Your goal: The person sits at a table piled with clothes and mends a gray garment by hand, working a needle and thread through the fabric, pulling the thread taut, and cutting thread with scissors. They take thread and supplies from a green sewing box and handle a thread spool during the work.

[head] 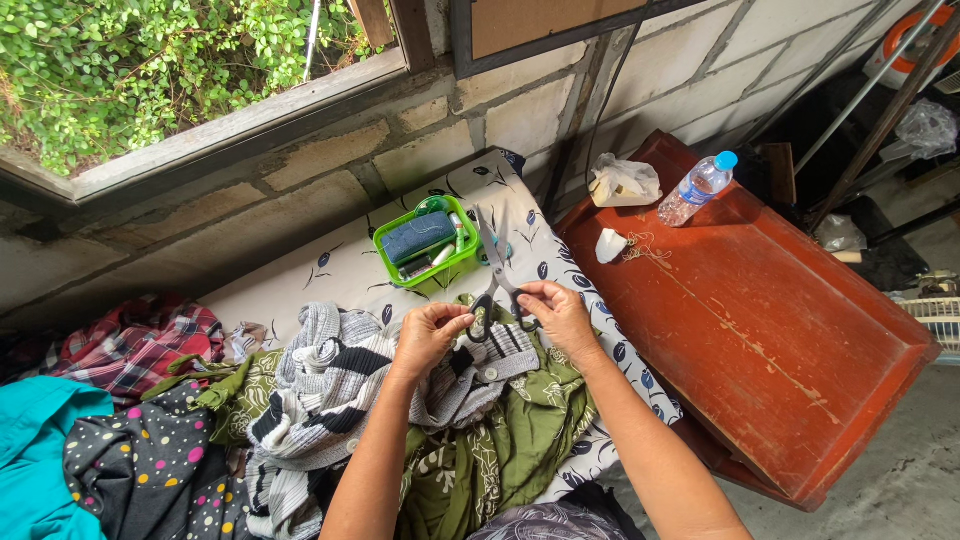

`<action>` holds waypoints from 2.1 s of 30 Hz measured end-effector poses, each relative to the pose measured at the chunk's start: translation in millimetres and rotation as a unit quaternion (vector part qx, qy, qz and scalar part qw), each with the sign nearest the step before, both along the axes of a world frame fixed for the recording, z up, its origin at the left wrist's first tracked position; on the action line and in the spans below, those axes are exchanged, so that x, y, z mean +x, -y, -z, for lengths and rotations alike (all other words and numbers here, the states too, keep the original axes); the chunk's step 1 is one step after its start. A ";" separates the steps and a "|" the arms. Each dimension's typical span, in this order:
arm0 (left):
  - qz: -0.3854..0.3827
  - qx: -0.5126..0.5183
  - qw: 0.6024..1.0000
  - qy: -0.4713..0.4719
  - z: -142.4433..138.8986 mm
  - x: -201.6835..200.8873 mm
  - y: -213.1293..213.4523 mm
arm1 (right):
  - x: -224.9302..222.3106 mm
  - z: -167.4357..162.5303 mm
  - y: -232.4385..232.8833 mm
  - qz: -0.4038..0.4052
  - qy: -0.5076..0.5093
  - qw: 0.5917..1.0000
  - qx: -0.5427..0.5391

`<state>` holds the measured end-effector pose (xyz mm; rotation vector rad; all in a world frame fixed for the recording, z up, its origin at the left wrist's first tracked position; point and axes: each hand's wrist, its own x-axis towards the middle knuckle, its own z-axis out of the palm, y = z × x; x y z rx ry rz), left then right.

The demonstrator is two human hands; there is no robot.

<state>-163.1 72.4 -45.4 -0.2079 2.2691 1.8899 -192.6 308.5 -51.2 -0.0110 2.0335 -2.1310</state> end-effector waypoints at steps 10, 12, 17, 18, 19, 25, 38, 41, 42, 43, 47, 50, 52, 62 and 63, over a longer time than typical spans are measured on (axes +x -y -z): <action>0.036 -0.158 0.987 -0.023 2.6 5.2 -2.2 | -4.6 -22.5 8.6 0.057 -0.183 0.952 0.237; 0.047 -0.187 0.981 -0.019 3.3 6.4 -1.2 | -4.4 -28.6 15.8 0.042 -0.220 0.939 0.263; 0.047 -0.183 0.981 -0.036 4.9 6.1 0.8 | -5.0 -29.4 20.5 0.066 -0.369 0.815 0.443; 0.047 -0.185 0.981 -0.036 4.8 6.5 0.8 | -4.6 -26.9 20.7 0.076 -0.392 0.792 0.462; 0.051 -0.180 0.981 -0.041 4.6 7.3 0.1 | -3.9 -23.5 21.1 0.065 -0.391 0.783 0.479; 0.026 -0.113 0.993 -0.020 -2.3 8.4 -5.6 | -9.0 -1.3 18.4 -0.013 -0.355 0.810 0.467; -0.109 0.178 0.975 -0.079 2.2 -1.8 4.0 | -9.1 -3.9 -13.3 0.058 -0.097 0.994 -0.008; -0.115 0.200 0.970 -0.077 1.8 -0.9 3.1 | -0.9 -6.8 -15.7 0.017 0.036 0.986 -0.160; -0.117 0.204 0.969 -0.076 0.9 -0.3 2.3 | 2.4 -7.7 -15.5 -0.002 0.088 0.974 -0.210; -0.118 0.208 0.968 -0.077 0.2 0.7 1.3 | 4.4 -7.8 -12.5 -0.037 0.104 0.964 -0.241; -0.126 0.206 0.967 -0.080 -0.4 0.7 -2.7 | 15.6 -7.2 0.9 -0.147 0.144 0.918 -0.338; -0.127 0.218 0.964 -0.086 2.9 0.1 -6.3 | 20.1 -4.5 12.2 -0.182 0.160 0.896 -0.372; -0.126 0.231 0.961 -0.090 6.2 0.2 -7.2 | 19.6 -1.4 18.5 -0.193 0.166 0.889 -0.380; -0.122 0.244 0.959 -0.078 9.0 -1.6 -9.3 | 7.5 5.8 32.6 -0.155 0.206 0.903 -0.344; -0.120 0.243 0.959 -0.081 8.7 -1.7 -9.0 | 6.7 5.4 32.7 -0.137 0.214 0.909 -0.331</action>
